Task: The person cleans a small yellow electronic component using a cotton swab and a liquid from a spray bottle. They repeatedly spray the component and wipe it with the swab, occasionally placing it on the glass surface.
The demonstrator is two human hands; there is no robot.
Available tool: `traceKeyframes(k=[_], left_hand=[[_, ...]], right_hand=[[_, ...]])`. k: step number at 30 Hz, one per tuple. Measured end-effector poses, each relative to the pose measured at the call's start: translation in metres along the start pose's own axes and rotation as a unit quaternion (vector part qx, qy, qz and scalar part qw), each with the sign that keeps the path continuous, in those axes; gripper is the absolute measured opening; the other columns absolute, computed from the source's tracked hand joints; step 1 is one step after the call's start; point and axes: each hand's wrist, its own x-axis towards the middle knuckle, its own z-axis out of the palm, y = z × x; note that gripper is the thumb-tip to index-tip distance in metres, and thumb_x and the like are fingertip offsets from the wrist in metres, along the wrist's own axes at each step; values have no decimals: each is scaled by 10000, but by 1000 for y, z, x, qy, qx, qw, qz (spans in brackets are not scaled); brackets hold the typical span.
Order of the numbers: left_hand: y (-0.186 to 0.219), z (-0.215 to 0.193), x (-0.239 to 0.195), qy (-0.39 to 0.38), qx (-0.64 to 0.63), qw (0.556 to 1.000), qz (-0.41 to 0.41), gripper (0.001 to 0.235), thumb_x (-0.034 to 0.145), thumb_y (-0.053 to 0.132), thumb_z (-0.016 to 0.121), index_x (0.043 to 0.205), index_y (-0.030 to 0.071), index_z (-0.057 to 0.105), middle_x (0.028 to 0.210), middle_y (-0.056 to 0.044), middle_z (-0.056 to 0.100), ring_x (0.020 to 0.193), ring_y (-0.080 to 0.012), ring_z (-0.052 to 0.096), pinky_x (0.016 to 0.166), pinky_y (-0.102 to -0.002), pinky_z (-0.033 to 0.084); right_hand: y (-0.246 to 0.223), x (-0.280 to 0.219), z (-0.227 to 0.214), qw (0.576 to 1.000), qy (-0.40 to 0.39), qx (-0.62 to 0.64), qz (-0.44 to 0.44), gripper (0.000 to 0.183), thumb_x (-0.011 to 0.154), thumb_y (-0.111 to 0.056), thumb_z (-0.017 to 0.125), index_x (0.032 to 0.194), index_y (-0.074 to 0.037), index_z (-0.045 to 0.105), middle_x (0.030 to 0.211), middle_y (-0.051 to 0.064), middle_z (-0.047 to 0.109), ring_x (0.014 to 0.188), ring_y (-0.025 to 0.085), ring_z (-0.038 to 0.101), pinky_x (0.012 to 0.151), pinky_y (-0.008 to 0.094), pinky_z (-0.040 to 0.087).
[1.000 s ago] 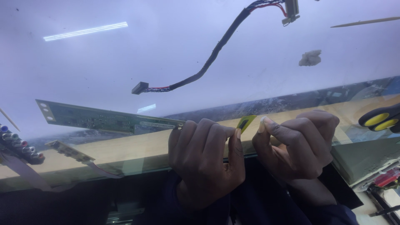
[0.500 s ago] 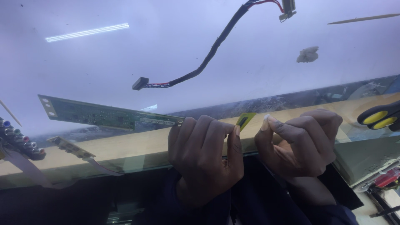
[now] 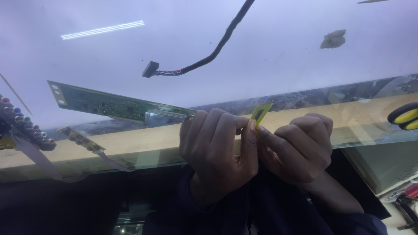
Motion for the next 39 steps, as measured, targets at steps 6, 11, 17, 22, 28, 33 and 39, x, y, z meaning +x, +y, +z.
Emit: traceKeyframes(k=[6, 11, 17, 22, 28, 33, 39], left_hand=[[2, -2, 1, -2, -3, 1000, 0, 250, 920, 137, 509, 675, 89, 495, 601, -31, 448, 544, -218, 382, 563, -370, 265], [0, -1, 2, -6, -1, 1000, 1, 260, 933, 149, 502, 680, 93, 498, 606, -30, 449, 543, -218, 377, 559, -371, 260], [1, -2, 3, -7, 7, 1000, 4, 283, 946, 149, 487, 668, 96, 490, 600, -30, 439, 537, -217, 360, 560, -371, 251], [1, -2, 3, -8, 8, 1000, 4, 293, 956, 164, 470, 671, 99, 486, 608, -34, 440, 541, -230, 366, 561, -382, 253], [0, -3, 2, -9, 12, 1000, 6, 283, 944, 152, 488, 666, 96, 484, 603, -34, 435, 542, -230, 367, 553, -382, 244], [2, -6, 1, -10, 14, 1000, 6, 286, 956, 163, 470, 678, 103, 489, 615, -29, 443, 555, -230, 377, 571, -377, 260], [23, -35, -5, 5, 9, 1000, 22, 269, 941, 141, 485, 674, 110, 476, 630, -22, 477, 581, -231, 424, 596, -369, 298]], right_hand=[[-1, 1, -4, 1000, -7, 1, 9, 156, 875, -70, 654, 719, -62, 661, 531, 9, 421, 537, 215, 349, 593, 365, 303], [-1, 1, 0, 1000, -2, -10, 18, 191, 867, -31, 643, 678, -55, 637, 528, 24, 425, 528, 223, 358, 588, 370, 306], [1, 1, 3, 1000, 25, 1, 10, 160, 869, -43, 667, 713, -77, 670, 511, -2, 394, 534, 204, 322, 581, 356, 280], [0, 3, 8, 999, 49, -5, 12, 143, 859, -70, 689, 716, -68, 682, 499, -16, 385, 531, 191, 313, 577, 355, 273], [0, 4, 1, 999, 30, -11, 9, 165, 852, -50, 700, 692, -48, 660, 534, 5, 431, 528, 198, 341, 575, 360, 286], [0, 3, -7, 1000, 0, -25, 20, 179, 862, -31, 662, 687, -45, 628, 546, 23, 446, 544, 228, 369, 615, 382, 297], [-2, 26, -85, 996, -24, 36, 78, 154, 868, 62, 686, 778, 0, 577, 607, 79, 463, 602, 252, 360, 729, 412, 318]])
